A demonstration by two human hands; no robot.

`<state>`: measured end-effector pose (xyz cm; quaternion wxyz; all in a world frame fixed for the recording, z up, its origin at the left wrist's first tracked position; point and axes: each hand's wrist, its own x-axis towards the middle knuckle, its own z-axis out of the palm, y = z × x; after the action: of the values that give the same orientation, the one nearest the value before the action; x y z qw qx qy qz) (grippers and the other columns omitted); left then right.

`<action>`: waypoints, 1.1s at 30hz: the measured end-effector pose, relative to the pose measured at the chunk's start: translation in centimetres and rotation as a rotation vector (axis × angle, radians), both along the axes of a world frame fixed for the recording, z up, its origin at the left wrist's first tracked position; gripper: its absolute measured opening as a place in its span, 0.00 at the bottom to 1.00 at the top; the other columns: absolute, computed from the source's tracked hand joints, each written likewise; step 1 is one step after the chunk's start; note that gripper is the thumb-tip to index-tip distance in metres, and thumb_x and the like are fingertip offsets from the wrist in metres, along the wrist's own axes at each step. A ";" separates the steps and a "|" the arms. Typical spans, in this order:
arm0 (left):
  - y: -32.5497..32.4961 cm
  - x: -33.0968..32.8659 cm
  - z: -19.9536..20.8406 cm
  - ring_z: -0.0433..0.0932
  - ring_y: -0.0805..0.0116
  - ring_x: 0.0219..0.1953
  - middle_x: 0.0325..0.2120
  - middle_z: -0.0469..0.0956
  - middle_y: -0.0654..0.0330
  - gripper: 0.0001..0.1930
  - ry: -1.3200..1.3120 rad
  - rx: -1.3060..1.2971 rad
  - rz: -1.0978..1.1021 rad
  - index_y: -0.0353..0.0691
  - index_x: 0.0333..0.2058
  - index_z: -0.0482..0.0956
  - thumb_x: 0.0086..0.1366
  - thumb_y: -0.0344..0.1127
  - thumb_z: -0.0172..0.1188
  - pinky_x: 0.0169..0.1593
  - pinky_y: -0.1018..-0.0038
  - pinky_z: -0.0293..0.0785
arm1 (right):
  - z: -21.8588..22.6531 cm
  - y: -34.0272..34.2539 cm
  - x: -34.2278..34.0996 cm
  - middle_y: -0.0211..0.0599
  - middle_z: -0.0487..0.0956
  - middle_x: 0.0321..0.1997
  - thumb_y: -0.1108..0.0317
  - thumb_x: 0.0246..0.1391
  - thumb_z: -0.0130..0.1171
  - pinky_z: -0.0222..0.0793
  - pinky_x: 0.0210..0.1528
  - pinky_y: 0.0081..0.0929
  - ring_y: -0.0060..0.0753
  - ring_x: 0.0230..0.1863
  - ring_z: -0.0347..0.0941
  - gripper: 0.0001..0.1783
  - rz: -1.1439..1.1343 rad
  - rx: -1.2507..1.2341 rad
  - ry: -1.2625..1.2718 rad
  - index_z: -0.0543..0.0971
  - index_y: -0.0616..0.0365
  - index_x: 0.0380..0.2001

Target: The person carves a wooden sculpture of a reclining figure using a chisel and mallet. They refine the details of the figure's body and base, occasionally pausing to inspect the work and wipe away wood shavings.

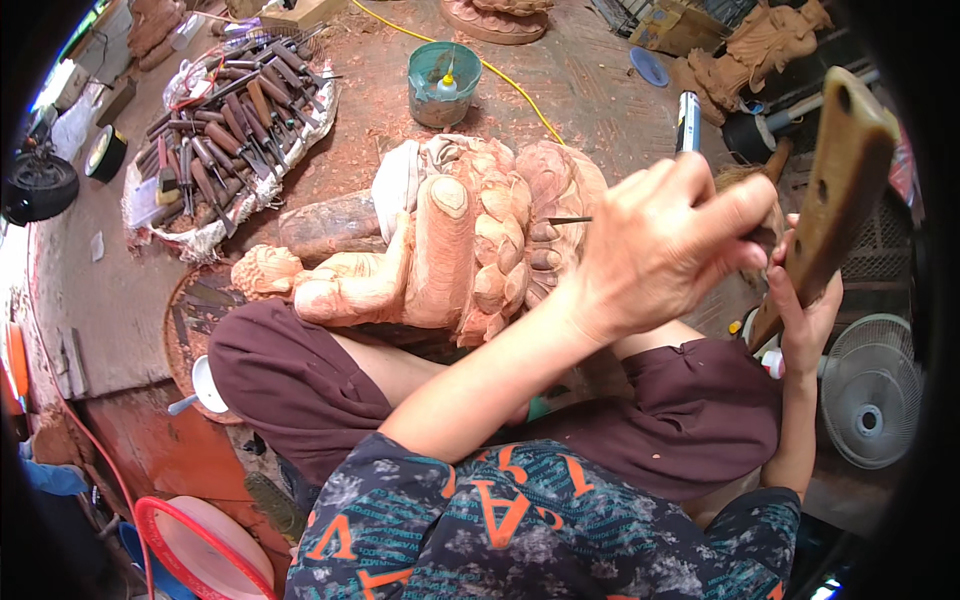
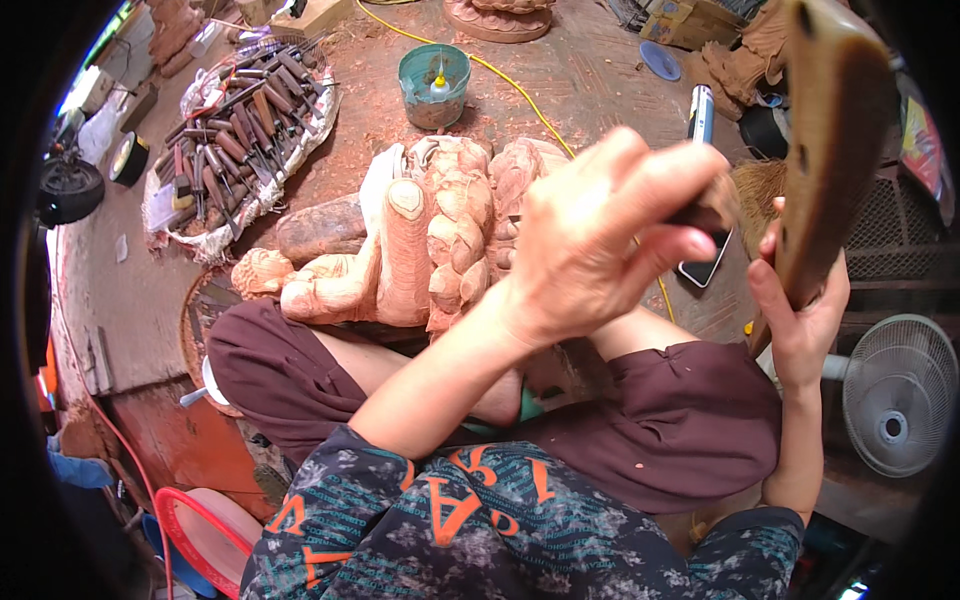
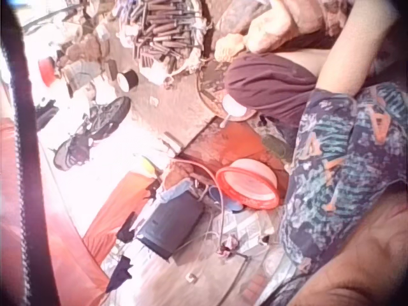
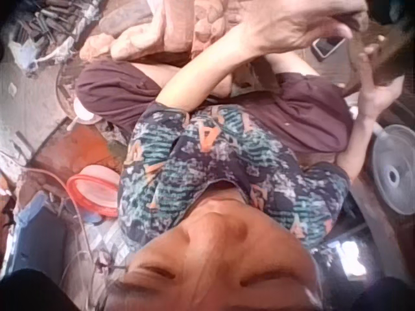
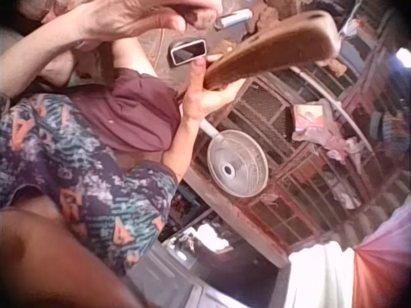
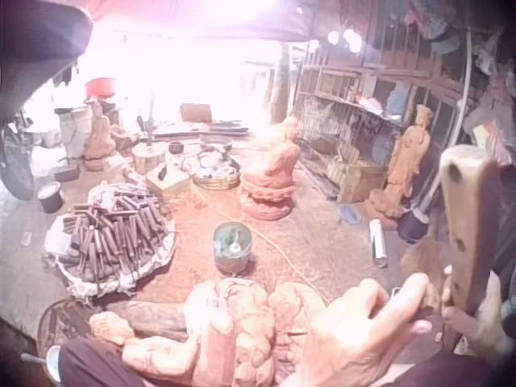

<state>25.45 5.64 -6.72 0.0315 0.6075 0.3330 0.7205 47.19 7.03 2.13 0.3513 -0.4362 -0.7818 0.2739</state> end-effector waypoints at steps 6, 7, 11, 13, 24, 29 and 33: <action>-0.4 0.4 -0.2 0.72 0.65 0.20 0.23 0.70 0.63 0.27 -0.086 -0.019 0.106 0.46 0.49 0.80 0.50 0.44 0.73 0.24 0.69 0.69 | 1.6 -0.2 -1.9 0.31 0.71 0.37 0.65 0.58 0.61 0.64 0.42 0.18 0.18 0.37 0.67 0.33 0.085 0.085 0.002 0.63 0.67 0.63; -0.3 0.4 -0.4 0.73 0.65 0.20 0.23 0.71 0.63 0.27 -0.108 -0.021 0.108 0.46 0.49 0.80 0.48 0.42 0.73 0.24 0.69 0.69 | 1.8 -0.2 -2.2 0.30 0.71 0.36 0.65 0.59 0.60 0.64 0.41 0.18 0.18 0.36 0.67 0.33 0.099 0.089 0.004 0.62 0.68 0.63; -0.3 -0.2 -0.6 0.75 0.66 0.20 0.21 0.73 0.63 0.26 -0.217 -0.032 0.105 0.43 0.46 0.81 0.46 0.36 0.74 0.24 0.71 0.70 | 2.1 -0.5 -3.6 0.29 0.70 0.33 0.68 0.59 0.60 0.64 0.37 0.17 0.16 0.32 0.66 0.36 0.083 0.138 -0.031 0.58 0.68 0.66; -0.1 -0.1 -0.9 0.76 0.66 0.20 0.21 0.76 0.63 0.25 -0.299 0.015 0.095 0.42 0.45 0.82 0.44 0.32 0.73 0.25 0.72 0.71 | 2.1 -0.8 -3.9 0.28 0.70 0.33 0.69 0.59 0.59 0.64 0.37 0.18 0.17 0.31 0.66 0.36 0.085 0.172 -0.067 0.58 0.68 0.66; 0.2 0.1 -1.4 0.77 0.66 0.21 0.22 0.78 0.62 0.23 -0.334 0.017 0.083 0.43 0.41 0.82 0.41 0.26 0.70 0.25 0.73 0.72 | 0.7 -1.4 -2.6 0.41 0.79 0.47 0.83 0.51 0.59 0.67 0.53 0.26 0.31 0.49 0.76 0.32 -0.040 0.356 -0.406 0.67 0.64 0.61; -0.2 0.0 -1.5 0.77 0.66 0.21 0.22 0.77 0.62 0.23 -0.291 -0.051 0.086 0.44 0.42 0.82 0.42 0.28 0.70 0.25 0.72 0.72 | 0.2 -1.6 -3.0 0.35 0.78 0.44 0.84 0.52 0.60 0.67 0.50 0.20 0.22 0.47 0.75 0.31 -0.046 0.439 -0.459 0.66 0.68 0.61; 0.2 0.0 -1.5 0.78 0.66 0.21 0.22 0.78 0.61 0.21 -0.347 -0.018 0.066 0.43 0.41 0.82 0.43 0.27 0.70 0.25 0.73 0.72 | 1.2 -1.8 -2.5 0.33 0.77 0.41 0.82 0.53 0.61 0.68 0.46 0.20 0.21 0.42 0.74 0.26 -0.104 0.245 -0.343 0.70 0.67 0.56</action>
<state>25.46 5.86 -8.21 0.0704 0.4623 0.3488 0.8122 44.68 5.19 3.31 0.2771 -0.4704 -0.8340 0.0801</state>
